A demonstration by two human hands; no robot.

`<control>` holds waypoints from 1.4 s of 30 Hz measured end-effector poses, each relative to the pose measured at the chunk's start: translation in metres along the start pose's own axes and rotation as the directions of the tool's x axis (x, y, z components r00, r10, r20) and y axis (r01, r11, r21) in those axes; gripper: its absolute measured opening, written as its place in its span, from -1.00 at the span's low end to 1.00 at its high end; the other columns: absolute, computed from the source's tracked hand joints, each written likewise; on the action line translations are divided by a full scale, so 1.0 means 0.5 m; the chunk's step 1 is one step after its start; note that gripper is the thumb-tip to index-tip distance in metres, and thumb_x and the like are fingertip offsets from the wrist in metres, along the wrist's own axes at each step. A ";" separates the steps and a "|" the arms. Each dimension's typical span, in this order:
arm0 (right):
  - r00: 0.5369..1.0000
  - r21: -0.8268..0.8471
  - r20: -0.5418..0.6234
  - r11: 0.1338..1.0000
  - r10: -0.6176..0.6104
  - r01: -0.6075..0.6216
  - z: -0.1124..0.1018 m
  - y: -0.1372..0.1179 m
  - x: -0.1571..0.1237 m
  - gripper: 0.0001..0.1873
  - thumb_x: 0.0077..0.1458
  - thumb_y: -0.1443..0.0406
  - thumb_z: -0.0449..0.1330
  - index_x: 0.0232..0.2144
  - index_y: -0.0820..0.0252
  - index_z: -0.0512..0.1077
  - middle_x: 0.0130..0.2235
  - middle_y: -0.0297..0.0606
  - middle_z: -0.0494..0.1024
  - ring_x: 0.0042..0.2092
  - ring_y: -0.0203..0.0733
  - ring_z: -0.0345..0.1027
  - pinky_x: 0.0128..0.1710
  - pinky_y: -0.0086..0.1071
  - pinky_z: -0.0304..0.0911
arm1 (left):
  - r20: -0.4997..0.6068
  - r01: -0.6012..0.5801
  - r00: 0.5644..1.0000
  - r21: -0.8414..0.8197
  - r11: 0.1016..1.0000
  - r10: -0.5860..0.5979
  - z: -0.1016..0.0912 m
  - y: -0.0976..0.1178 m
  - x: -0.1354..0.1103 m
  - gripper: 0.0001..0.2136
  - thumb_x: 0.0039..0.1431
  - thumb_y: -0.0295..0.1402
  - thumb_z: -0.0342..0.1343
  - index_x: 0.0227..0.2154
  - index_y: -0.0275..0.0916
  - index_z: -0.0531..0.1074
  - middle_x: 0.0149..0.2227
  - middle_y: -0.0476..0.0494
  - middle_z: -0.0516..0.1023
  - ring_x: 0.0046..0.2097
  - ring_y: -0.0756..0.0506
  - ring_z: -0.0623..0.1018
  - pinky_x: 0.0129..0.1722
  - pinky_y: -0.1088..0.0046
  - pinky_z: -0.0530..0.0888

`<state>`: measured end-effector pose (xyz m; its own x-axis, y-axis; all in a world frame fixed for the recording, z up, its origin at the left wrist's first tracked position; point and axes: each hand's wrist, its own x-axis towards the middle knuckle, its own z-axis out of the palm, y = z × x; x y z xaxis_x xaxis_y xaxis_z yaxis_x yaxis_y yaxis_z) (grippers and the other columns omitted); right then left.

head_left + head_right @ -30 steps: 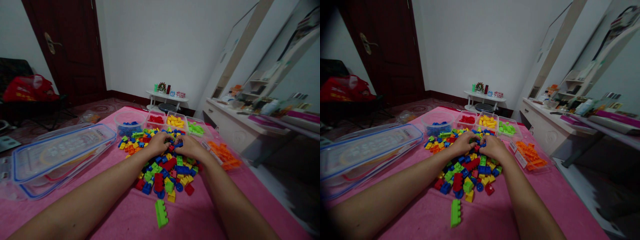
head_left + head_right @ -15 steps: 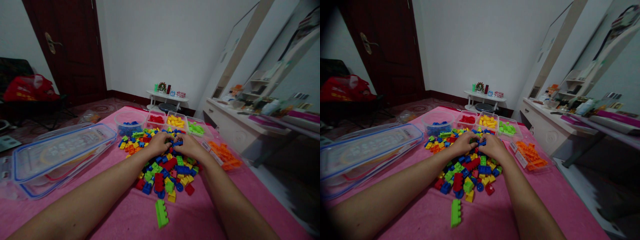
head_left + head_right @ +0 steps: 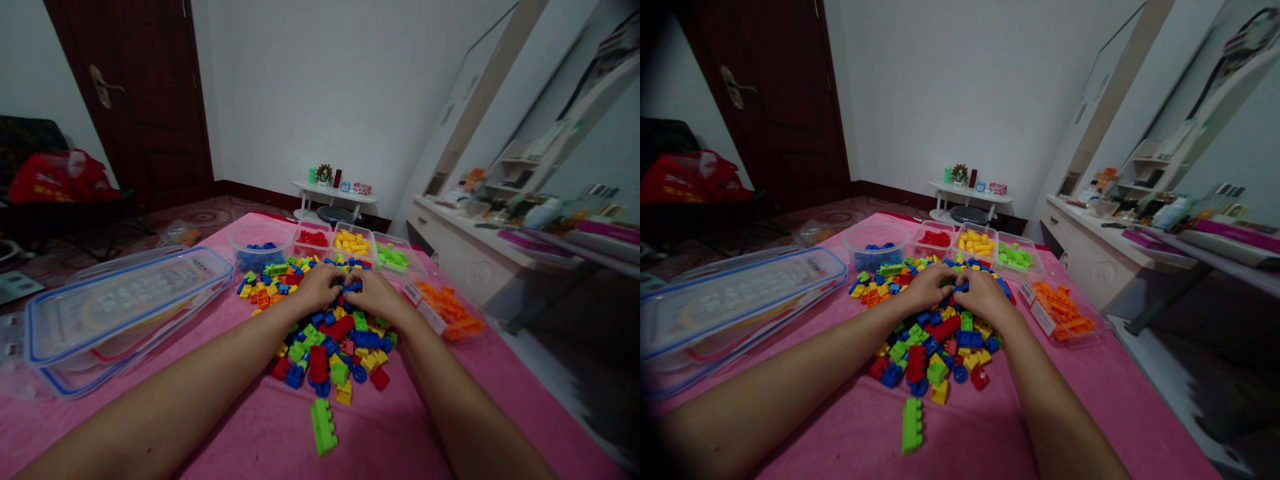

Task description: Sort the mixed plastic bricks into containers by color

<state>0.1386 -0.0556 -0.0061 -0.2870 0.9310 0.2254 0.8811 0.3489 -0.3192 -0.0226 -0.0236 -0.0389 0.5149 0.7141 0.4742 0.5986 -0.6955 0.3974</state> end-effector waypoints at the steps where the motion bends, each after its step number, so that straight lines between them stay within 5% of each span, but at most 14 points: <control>1: 1.000 -0.007 0.001 1.000 -0.003 0.003 0.001 -0.001 0.000 -0.87 -0.18 0.29 0.15 -0.46 0.16 0.40 -0.41 -0.30 0.52 -0.35 -0.23 0.35 -0.38 -0.45 0.15 | -0.003 -0.004 1.000 0.002 1.000 0.004 0.000 0.000 0.000 -0.74 -0.03 -0.44 0.06 -0.24 -0.21 0.51 -0.25 -0.10 0.53 -0.16 -0.13 0.45 -0.14 0.38 0.35; 42: 1.000 -0.045 0.016 0.999 0.013 -0.013 -0.004 -0.025 -0.008 -0.86 -0.11 0.27 0.16 -0.40 0.13 0.42 -0.37 -0.30 0.53 -0.33 -0.21 0.37 -0.38 -0.44 0.11 | -0.002 -0.014 1.000 0.025 1.000 0.014 0.004 -0.001 -0.002 -0.78 -0.03 -0.47 0.03 -0.31 -0.20 0.49 -0.25 -0.11 0.52 -0.15 -0.14 0.45 -0.13 0.37 0.35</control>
<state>0.1296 -0.0640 -0.0013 -0.2810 0.9372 0.2068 0.9008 0.3319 -0.2800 -0.0223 -0.0238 -0.0413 0.5217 0.7045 0.4812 0.6067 -0.7029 0.3712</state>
